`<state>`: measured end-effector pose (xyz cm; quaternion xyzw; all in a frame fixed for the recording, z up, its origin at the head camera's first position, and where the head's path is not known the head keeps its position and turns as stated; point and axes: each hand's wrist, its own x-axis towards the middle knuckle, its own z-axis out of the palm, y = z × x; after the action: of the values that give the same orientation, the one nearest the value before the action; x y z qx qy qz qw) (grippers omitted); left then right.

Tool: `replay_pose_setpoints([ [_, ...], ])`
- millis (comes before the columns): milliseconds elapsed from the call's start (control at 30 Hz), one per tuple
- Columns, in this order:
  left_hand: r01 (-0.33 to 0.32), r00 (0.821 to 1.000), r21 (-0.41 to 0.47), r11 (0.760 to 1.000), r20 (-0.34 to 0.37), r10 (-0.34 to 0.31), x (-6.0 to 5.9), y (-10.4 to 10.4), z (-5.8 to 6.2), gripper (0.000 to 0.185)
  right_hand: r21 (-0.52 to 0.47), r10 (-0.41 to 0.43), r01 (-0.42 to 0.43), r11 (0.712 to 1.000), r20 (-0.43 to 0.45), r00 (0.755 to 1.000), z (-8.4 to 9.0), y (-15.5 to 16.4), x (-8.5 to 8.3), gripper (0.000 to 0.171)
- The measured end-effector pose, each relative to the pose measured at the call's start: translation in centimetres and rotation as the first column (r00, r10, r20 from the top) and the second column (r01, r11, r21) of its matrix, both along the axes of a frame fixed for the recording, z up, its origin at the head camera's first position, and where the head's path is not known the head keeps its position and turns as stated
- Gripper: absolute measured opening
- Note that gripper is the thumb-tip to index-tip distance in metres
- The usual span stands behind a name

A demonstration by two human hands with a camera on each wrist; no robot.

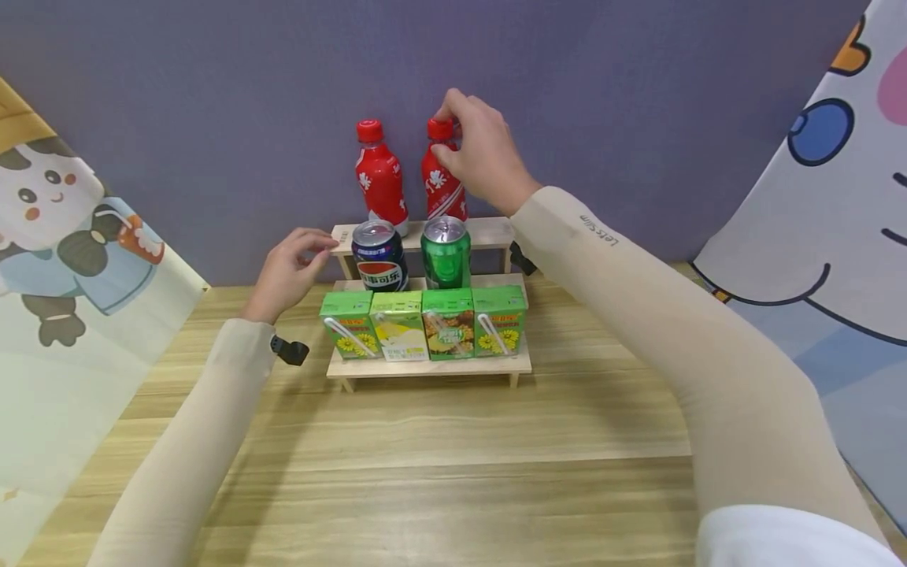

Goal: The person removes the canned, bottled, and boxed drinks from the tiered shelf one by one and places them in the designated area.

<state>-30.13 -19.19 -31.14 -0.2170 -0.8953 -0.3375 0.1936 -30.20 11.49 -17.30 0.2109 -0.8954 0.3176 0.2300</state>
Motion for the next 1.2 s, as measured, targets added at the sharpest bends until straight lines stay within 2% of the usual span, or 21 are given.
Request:
replay_pose_setpoints([
  [367,0.014,1.0,0.001,1.0,0.023,-0.014,0.1,0.1,0.0,0.019,-0.062,-0.041,0.032,0.998,-0.139,0.989,-0.3,0.9,0.2,0.026],
  [667,0.016,0.999,0.001,1.0,0.04,-0.016,0.3,-0.1,0.0,0.021,-0.085,-0.107,0.09,0.992,-0.231,0.967,1.5,3.6,1.5,0.03],
  [900,0.016,0.999,0.005,1.0,0.037,-0.016,0.3,-0.3,-0.1,0.021,-0.097,-0.18,0.158,0.983,-0.301,0.937,2.4,7.1,3.2,0.033],
  [1067,0.014,1.0,0.009,1.0,0.026,-0.014,0.1,-0.5,-0.4,0.023,-0.129,-0.228,0.198,0.972,-0.289,0.93,2.6,9.5,4.4,0.032],
  [1200,0.016,1.0,0.009,1.0,0.005,-0.016,0.0,-0.6,-0.5,0.025,-0.164,-0.262,0.229,0.959,-0.226,0.938,1.9,11.3,4.9,0.03],
])
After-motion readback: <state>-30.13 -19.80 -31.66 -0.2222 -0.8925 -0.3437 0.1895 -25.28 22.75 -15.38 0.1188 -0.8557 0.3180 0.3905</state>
